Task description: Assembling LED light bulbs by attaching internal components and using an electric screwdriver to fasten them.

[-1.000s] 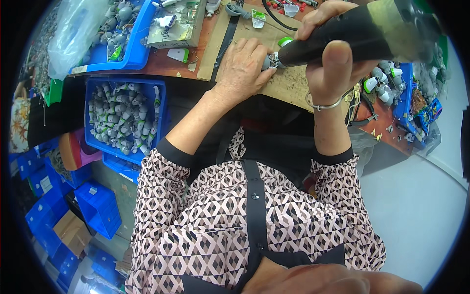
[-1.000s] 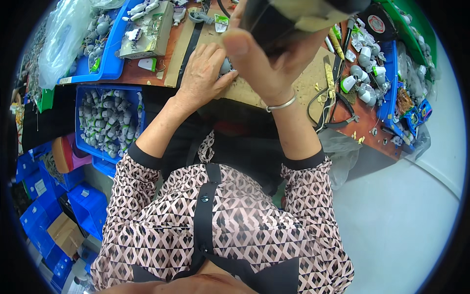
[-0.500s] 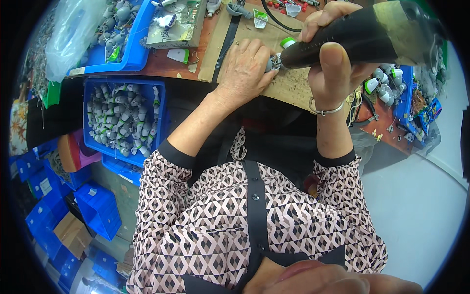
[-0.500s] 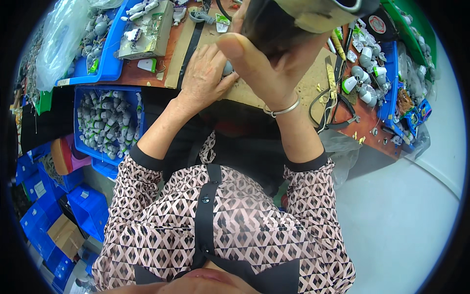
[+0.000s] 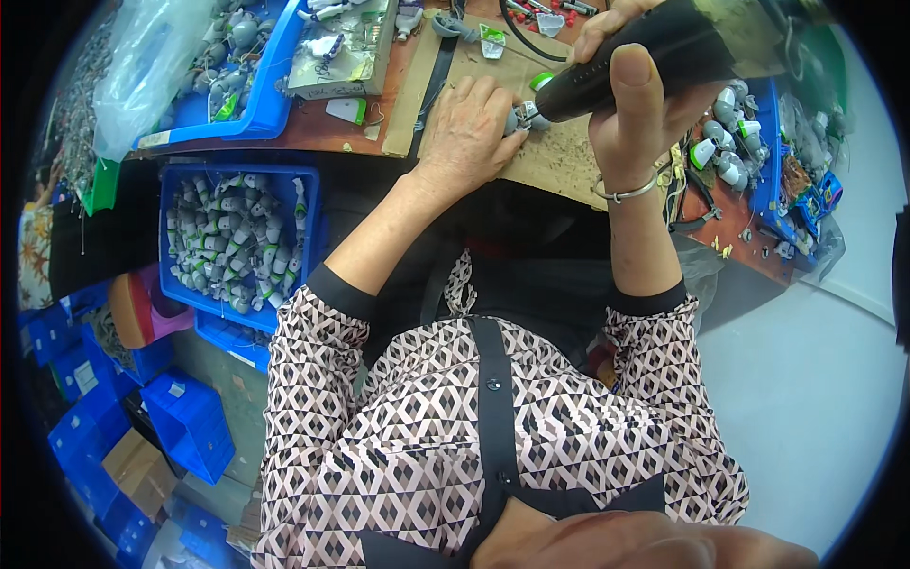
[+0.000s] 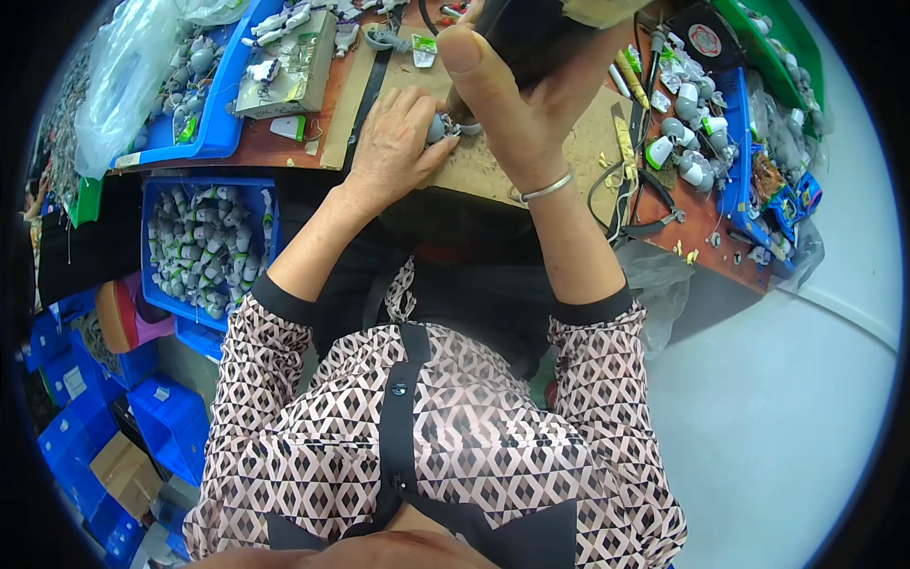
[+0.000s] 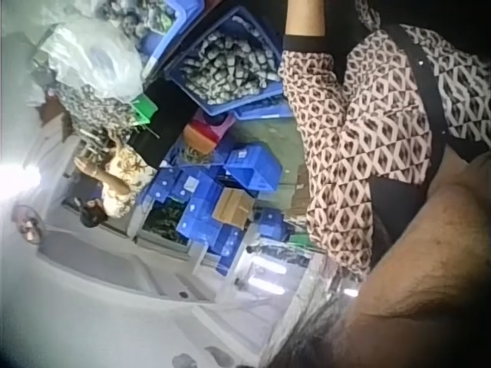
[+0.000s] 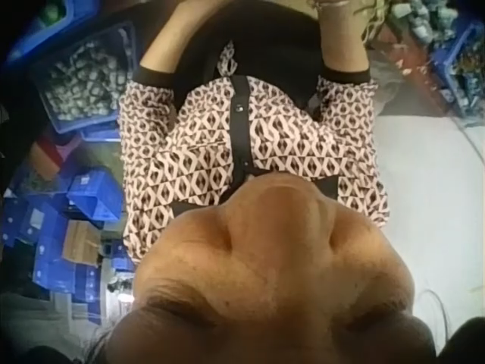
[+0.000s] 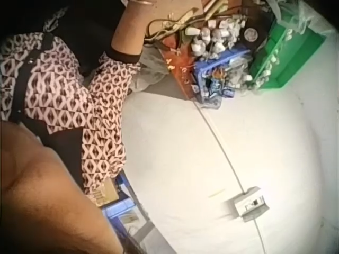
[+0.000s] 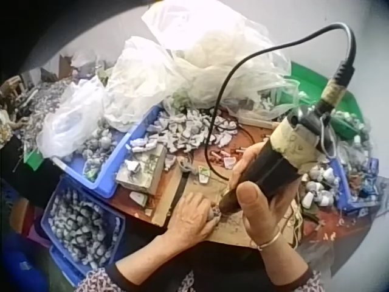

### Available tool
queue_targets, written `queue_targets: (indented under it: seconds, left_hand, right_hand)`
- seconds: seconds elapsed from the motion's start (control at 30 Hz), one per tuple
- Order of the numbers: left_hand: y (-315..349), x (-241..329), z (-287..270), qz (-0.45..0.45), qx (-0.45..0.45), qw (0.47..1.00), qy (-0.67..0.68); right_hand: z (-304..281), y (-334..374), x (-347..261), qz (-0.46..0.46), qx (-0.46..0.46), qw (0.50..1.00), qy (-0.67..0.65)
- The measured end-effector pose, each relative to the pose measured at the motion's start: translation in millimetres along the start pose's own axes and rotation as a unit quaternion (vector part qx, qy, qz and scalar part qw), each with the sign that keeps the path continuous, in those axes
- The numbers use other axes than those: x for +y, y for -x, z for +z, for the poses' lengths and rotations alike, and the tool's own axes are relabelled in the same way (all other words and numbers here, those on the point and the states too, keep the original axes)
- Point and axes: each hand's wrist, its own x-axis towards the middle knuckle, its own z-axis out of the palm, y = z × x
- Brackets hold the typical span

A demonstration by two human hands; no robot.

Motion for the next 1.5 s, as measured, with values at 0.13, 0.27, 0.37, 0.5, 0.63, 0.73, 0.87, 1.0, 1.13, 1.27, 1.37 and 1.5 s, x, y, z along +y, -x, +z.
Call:
queue_targets:
  seconds: [0.13,0.27,0.37,0.5,0.63,0.73,0.87,1.0,1.13,1.27,1.37,1.5]
  left_hand:
    - [-4.3,1.8,-2.7,0.005,-0.014,1.0,-0.003]
    - [-16.2,7.3,-2.6,0.019,0.066,0.997,0.022]
    - [-34.5,2.6,-9.0,0.044,0.082,0.995,0.044]
    - [-45.6,-16.8,-10.8,0.029,0.087,0.992,0.082]
    - [-64.8,-24.6,-6.6,0.006,-0.046,0.999,0.017]
    - [-75.3,-28.9,5.1,0.004,-0.159,0.987,-0.01]
    - [-75.3,-36.6,6.1,0.003,-0.117,0.993,0.008]
    - [-84.6,-40.6,4.4,0.005,-0.092,0.995,0.033]
    - [-69.8,-34.6,-19.3,-0.03,-0.053,0.991,0.117]
    - [-29.4,-28.6,-38.2,-0.01,-0.046,0.997,0.069]
    - [-16.4,-2.0,-33.7,0.01,-0.094,0.994,0.051]
    - [-16.6,-5.2,-19.3,0.013,-0.099,0.994,0.052]
  right_hand:
    - [-4.1,-11.6,-2.2,-0.045,-0.015,0.999,0.009]
    - [-4.6,-30.1,-6.4,-0.101,0.021,0.995,-0.012]
    - [-11.9,-51.3,-7.1,-0.107,0.002,0.993,-0.04]
    - [-3.5,-81.9,-4.0,-0.136,0.045,0.988,-0.056]
    - [-55.6,-124.5,8.0,-0.054,-0.02,0.964,0.26]
    - [-114.6,-142.7,90.9,0.072,-0.138,0.86,0.487]
    - [-125.2,-92.6,90.0,-0.023,-0.256,0.892,0.373]
    - [-102.6,-91.1,94.0,0.133,-0.227,0.726,0.636]
    - [-101.3,-78.6,84.2,0.031,-0.225,0.681,0.696]
    - [-102.4,-34.2,62.6,-0.122,-0.353,0.809,0.454]
    - [-91.2,17.4,44.0,-0.058,-0.432,0.772,0.463]
    - [-85.5,45.5,59.7,-0.057,-0.341,0.782,0.518]
